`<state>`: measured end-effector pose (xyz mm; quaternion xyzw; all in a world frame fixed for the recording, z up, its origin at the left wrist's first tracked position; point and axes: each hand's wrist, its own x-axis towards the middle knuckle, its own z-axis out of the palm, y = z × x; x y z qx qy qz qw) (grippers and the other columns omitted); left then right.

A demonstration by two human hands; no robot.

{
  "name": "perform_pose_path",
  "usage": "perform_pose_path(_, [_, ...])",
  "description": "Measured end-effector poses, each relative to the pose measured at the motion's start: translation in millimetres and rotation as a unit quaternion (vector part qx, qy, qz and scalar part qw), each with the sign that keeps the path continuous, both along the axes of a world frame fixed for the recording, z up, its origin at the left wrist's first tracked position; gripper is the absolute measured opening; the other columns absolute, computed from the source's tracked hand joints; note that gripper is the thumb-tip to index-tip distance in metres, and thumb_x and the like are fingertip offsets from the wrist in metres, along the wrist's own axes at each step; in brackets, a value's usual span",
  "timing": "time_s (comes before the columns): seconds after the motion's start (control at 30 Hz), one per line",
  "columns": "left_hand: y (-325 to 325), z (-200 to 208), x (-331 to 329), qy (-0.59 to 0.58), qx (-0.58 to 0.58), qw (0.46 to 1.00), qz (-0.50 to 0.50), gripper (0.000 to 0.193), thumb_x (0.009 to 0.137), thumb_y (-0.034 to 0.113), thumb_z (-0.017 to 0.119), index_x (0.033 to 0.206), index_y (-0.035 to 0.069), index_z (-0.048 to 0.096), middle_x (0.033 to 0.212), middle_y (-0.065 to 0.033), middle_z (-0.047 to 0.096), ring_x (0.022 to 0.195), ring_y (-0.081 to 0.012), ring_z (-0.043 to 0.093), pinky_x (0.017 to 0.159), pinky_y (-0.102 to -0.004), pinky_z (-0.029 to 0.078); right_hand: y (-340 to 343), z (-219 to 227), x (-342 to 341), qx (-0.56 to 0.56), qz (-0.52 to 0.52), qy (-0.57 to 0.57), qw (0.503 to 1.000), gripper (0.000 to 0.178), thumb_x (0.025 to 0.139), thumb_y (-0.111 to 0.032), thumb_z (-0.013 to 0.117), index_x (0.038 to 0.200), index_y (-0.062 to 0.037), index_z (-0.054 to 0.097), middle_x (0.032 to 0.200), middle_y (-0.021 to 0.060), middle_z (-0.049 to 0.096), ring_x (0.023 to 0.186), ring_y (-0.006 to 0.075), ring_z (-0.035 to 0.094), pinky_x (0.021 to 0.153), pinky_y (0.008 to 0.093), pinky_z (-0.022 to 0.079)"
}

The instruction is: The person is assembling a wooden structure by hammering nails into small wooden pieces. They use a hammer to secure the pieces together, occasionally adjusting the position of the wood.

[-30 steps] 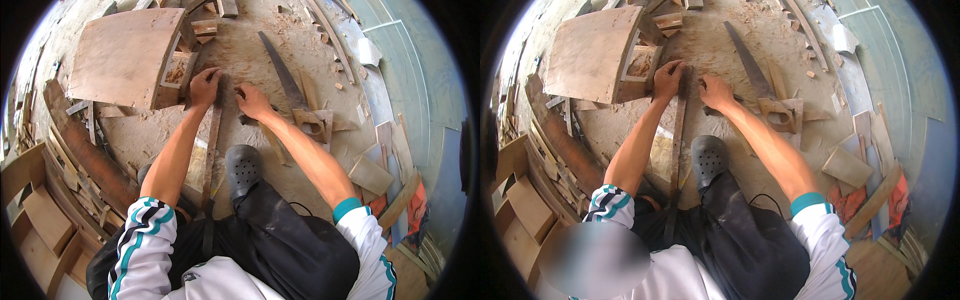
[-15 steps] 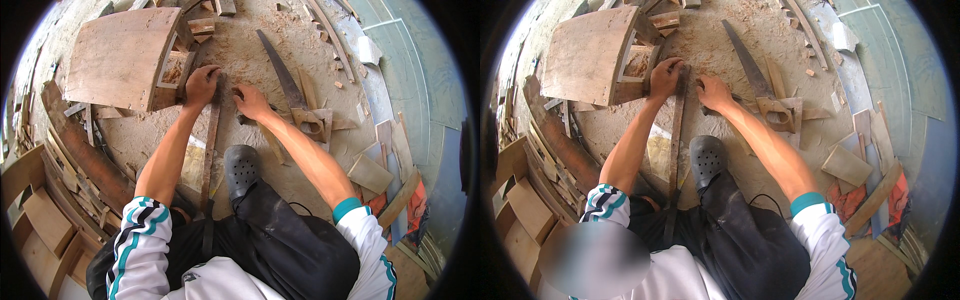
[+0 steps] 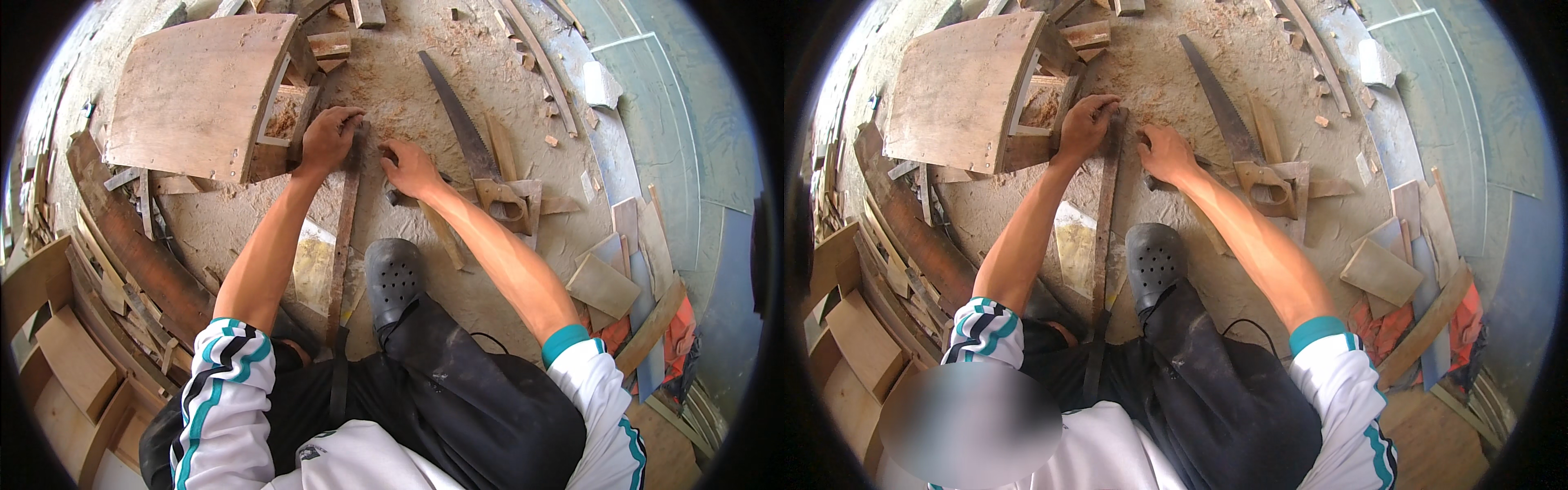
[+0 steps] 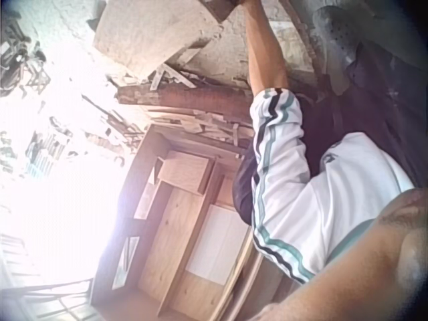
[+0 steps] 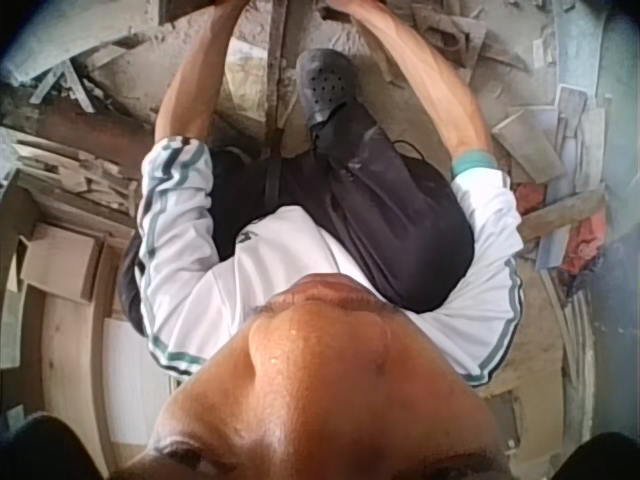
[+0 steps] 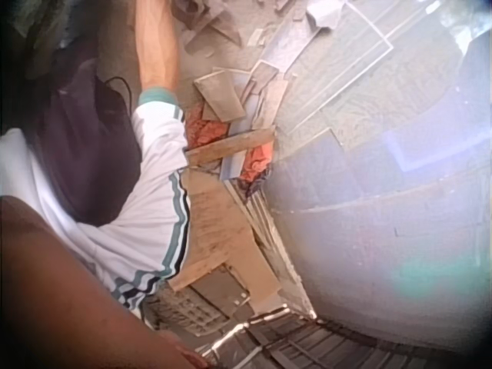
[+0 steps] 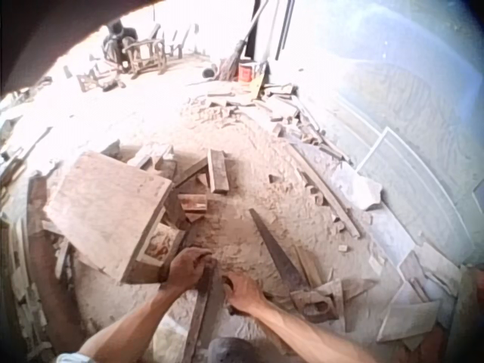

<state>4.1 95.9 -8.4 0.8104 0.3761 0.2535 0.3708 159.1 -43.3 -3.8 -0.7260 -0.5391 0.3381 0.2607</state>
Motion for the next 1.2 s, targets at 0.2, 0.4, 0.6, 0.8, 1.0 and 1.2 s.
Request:
perform_pose_path(0.2, [3, 0, 0, 0.018, -0.024, 1.000, 0.003, 0.027, 0.097, 0.026, 0.068, 0.111, 0.005, 0.074, 0.108, -0.0145, 0.074, 0.102, -0.0297, 0.071, 0.088, -0.0373, 0.053, -2, 5, -1, -0.002, -0.007, -0.006, 1.000, 0.033, 0.090, -0.017, 0.064, 0.118, -0.0004, 0.066, 0.112, 0.0234, 0.069, 0.110, 0.0422, 0.063, 0.095, 0.0492, 0.049])
perform_pose_path(0.4, [8, -5, -1, 0.035, -0.097, 0.995, -0.004, 0.032, 0.097, 0.030, 0.068, 0.112, 0.003, 0.073, 0.108, -0.0165, 0.074, 0.102, -0.0299, 0.071, 0.088, -0.0365, 0.053, -6, 15, -1, 0.000, -0.045, 0.034, 0.998, 0.029, 0.092, -0.017, 0.063, 0.115, 0.0008, 0.067, 0.113, 0.0216, 0.070, 0.109, 0.0406, 0.064, 0.095, 0.0476, 0.050])
perform_pose_path(0.6, [8, -2, -2, 0.034, -0.092, 0.995, -0.006, 0.031, 0.097, 0.029, 0.069, 0.111, 0.002, 0.073, 0.106, -0.0174, 0.074, 0.101, -0.0300, 0.072, 0.088, -0.0371, 0.054, -35, 45, 4, 0.100, -0.088, -0.030, 0.991, 0.023, 0.095, -0.018, 0.063, 0.107, 0.0000, 0.069, 0.108, 0.0189, 0.072, 0.101, 0.0368, 0.068, 0.088, 0.0450, 0.053])
perform_pose_path(0.8, [8, -4, -6, 0.041, -0.059, 0.997, -0.010, 0.032, 0.096, 0.030, 0.070, 0.113, 0.003, 0.073, 0.110, -0.0181, 0.074, 0.104, -0.0310, 0.071, 0.089, -0.0376, 0.054, -76, 83, 11, -0.154, -0.071, -0.171, 0.971, 0.033, 0.097, -0.032, 0.062, 0.095, 0.0001, 0.068, 0.092, 0.0211, 0.073, 0.085, 0.0400, 0.072, 0.074, 0.0489, 0.057])
perform_pose_path(1.0, [8, -2, -4, 0.042, -0.062, 0.997, -0.015, 0.031, 0.097, 0.030, 0.069, 0.114, 0.005, 0.074, 0.107, -0.0164, 0.075, 0.102, -0.0305, 0.072, 0.087, -0.0371, 0.054, -107, 72, 10, -0.258, 0.013, -0.243, 0.935, 0.044, 0.097, -0.041, 0.061, 0.092, 0.0029, 0.064, 0.085, 0.0272, 0.072, 0.083, 0.0438, 0.072, 0.069, 0.0533, 0.057])
perform_pose_path(1.2, [11, 1, -3, 0.061, -0.064, 0.996, -0.026, 0.031, 0.097, 0.032, 0.068, 0.113, 0.006, 0.074, 0.106, -0.0162, 0.075, 0.102, -0.0312, 0.072, 0.087, -0.0376, 0.054, -107, 61, 2, -0.241, 0.025, -0.195, 0.950, 0.043, 0.096, -0.039, 0.064, 0.103, 0.0034, 0.059, 0.087, 0.0271, 0.072, 0.085, 0.0449, 0.072, 0.072, 0.0538, 0.057])
